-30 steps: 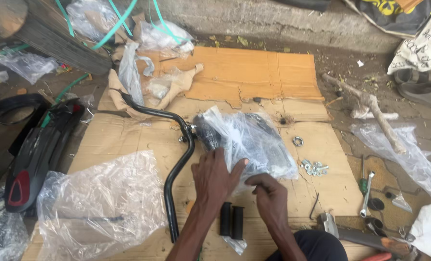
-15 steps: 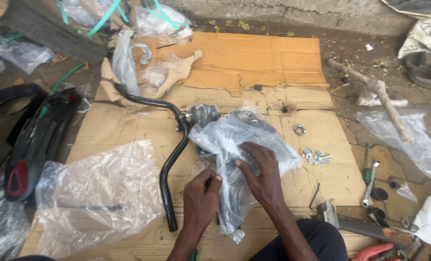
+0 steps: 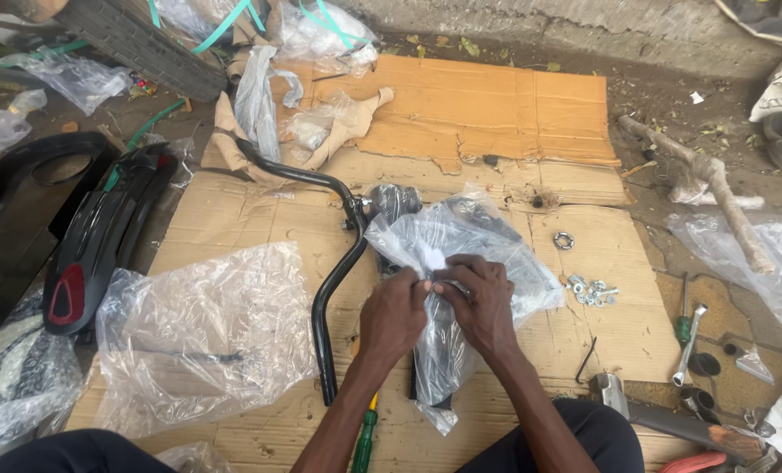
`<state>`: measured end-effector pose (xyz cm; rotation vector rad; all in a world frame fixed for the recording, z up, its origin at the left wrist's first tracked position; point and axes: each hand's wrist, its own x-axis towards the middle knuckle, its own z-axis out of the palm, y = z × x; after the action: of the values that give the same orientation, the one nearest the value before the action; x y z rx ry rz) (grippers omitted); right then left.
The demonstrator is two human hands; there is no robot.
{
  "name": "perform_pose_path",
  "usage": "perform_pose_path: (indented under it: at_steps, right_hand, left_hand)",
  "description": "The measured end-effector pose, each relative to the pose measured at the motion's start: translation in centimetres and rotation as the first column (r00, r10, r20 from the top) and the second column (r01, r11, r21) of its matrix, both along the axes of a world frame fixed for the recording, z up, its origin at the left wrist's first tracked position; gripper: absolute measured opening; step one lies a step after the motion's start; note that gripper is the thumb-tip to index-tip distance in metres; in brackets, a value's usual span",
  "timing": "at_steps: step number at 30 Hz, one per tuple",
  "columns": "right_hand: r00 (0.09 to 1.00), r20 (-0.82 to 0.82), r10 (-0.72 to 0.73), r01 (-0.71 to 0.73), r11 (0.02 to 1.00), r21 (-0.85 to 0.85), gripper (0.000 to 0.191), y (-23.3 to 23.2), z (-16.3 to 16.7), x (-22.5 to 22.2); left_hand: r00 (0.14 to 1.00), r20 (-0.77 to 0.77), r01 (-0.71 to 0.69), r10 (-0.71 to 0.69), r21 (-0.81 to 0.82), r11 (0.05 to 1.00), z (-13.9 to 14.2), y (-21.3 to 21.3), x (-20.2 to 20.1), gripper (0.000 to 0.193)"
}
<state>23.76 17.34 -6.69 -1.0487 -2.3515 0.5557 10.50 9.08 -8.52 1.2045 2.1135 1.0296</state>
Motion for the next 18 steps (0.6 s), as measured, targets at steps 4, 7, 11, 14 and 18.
perform_pose_path:
  at_steps: [4,7,11,14,18]
  right_hand:
    - [0.999,-0.035,-0.029,0.03,0.999,0.023,0.011,-0.2,-0.7,-0.2]
    - [0.991,-0.126,-0.047,0.051,0.998,0.034,0.008,0.0,-1.3,-0.1]
    - [0.973,-0.226,-0.046,0.058,0.997,0.044,0.007,1.2,-2.6,0.1]
    - [0.952,-0.307,0.0,0.002,1.0,0.006,0.009,2.0,-3.7,0.2]
    - [0.915,-0.402,-0.038,-0.044,0.98,-0.193,0.011,3.1,-3.9,0.9]
  left_hand:
    - [0.922,0.381,-0.141,0.072,0.156,0.978,-0.8,-0.9,0.2,0.032]
    - [0.587,0.809,-0.239,0.027,0.142,0.96,-0.8,-1.8,0.7,0.03]
    - [0.527,0.832,-0.169,-0.175,0.304,0.938,-0.1,-4.7,-0.3,0.028]
    - [0.527,0.818,-0.061,-0.232,0.308,0.949,0.5,-5.9,-0.8,0.026]
    - [0.545,0.792,-0.044,-0.276,0.355,0.934,0.9,-4.5,0.4,0.029]
